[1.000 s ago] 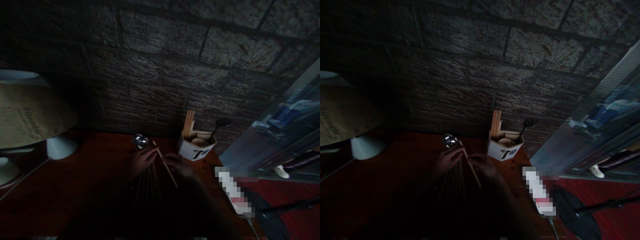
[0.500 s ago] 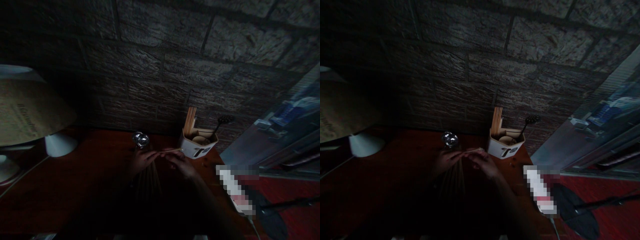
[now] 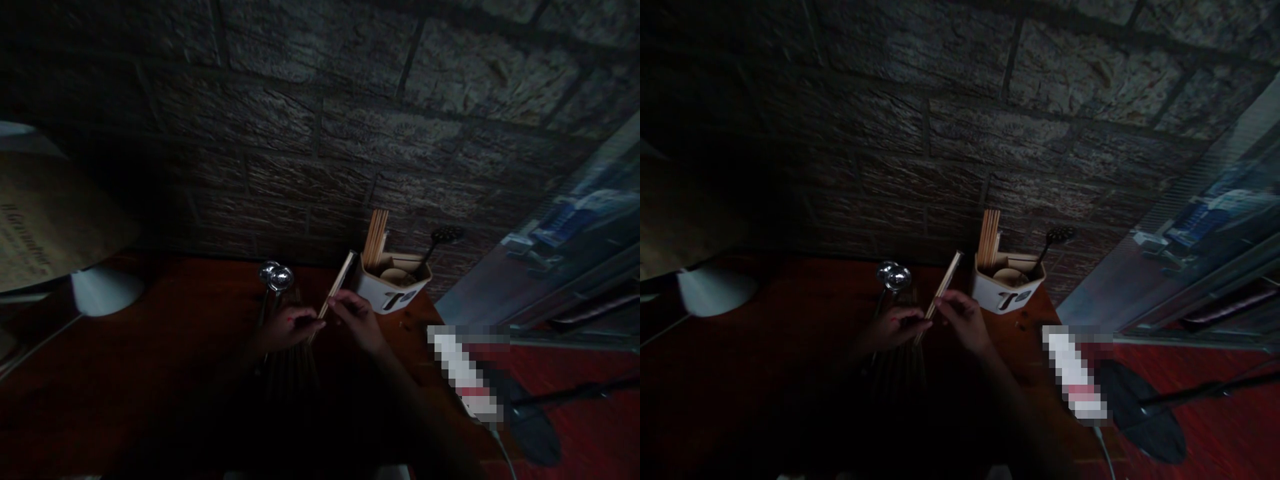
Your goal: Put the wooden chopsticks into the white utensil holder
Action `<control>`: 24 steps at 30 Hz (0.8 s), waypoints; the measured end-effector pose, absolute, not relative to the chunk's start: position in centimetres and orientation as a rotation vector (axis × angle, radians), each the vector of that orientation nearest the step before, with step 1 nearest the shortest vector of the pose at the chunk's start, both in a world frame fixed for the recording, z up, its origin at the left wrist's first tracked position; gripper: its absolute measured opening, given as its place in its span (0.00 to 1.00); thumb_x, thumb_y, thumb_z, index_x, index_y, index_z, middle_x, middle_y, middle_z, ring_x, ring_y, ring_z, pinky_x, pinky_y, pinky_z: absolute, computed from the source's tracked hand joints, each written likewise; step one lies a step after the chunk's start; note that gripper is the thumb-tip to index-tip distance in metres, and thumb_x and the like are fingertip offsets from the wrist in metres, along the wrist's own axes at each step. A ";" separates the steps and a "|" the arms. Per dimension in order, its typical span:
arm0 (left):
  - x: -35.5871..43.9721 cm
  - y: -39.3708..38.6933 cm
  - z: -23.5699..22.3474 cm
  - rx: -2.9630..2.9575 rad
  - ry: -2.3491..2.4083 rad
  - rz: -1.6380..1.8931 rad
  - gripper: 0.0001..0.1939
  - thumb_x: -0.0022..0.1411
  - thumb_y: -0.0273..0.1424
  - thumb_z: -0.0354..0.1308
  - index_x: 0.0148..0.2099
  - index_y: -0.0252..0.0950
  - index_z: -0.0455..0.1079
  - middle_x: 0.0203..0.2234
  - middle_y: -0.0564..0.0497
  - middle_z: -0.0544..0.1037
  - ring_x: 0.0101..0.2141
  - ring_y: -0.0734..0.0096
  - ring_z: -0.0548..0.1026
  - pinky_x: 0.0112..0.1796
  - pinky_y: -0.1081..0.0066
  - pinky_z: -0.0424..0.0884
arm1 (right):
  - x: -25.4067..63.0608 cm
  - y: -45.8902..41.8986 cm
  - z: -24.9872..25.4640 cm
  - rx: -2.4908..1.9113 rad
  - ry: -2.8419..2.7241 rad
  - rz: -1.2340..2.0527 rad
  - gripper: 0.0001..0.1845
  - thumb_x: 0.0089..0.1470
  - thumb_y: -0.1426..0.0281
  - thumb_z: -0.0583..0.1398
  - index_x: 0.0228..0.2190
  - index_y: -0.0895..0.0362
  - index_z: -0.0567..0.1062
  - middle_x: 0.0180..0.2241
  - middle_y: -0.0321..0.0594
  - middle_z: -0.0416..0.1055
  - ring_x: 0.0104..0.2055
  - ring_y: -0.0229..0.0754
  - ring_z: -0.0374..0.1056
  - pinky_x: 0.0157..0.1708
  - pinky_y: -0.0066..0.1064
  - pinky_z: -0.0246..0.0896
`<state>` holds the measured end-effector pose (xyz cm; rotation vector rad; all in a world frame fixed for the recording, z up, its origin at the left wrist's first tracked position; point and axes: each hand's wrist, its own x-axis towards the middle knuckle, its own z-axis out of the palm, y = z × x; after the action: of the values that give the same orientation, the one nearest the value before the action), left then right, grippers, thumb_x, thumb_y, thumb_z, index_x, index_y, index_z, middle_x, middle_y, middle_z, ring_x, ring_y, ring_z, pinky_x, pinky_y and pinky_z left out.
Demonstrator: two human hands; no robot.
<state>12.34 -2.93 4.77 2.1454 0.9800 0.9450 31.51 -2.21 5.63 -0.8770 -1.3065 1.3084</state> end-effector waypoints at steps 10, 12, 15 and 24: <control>11.8 -2.4 4.5 1.922 0.921 0.871 0.07 0.59 0.33 0.61 0.37 0.37 0.78 0.29 0.51 0.83 0.32 0.67 0.79 0.34 0.71 0.74 | 31.8 -1.9 6.1 -0.949 -1.259 1.229 0.17 0.45 0.56 0.68 0.31 0.55 0.75 0.26 0.33 0.68 0.22 0.31 0.56 0.20 0.26 0.55; 11.7 -2.4 4.6 1.878 0.896 0.850 0.07 0.58 0.32 0.62 0.38 0.37 0.79 0.30 0.51 0.84 0.32 0.67 0.80 0.35 0.71 0.75 | 32.0 -1.8 6.2 -0.953 -1.252 1.216 0.16 0.46 0.57 0.68 0.31 0.55 0.75 0.25 0.32 0.67 0.21 0.31 0.56 0.20 0.26 0.54; 11.7 -2.4 4.5 1.804 0.871 0.828 0.09 0.57 0.32 0.64 0.40 0.37 0.79 0.33 0.50 0.84 0.34 0.65 0.81 0.36 0.69 0.76 | 32.2 -1.7 6.3 -0.959 -1.205 1.195 0.15 0.45 0.57 0.68 0.30 0.55 0.75 0.25 0.32 0.67 0.22 0.31 0.56 0.20 0.25 0.53; 11.1 -2.2 4.2 1.595 0.795 0.865 0.20 0.57 0.30 0.64 0.53 0.34 0.74 0.40 0.43 0.83 0.40 0.62 0.81 0.40 0.65 0.78 | 32.8 -0.8 5.1 -0.958 -1.015 1.175 0.17 0.45 0.57 0.67 0.33 0.54 0.73 0.26 0.31 0.67 0.22 0.30 0.53 0.20 0.25 0.48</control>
<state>11.13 -2.17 4.22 1.5950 0.7947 0.8649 32.80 -0.76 5.13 -0.9577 -1.0152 1.1747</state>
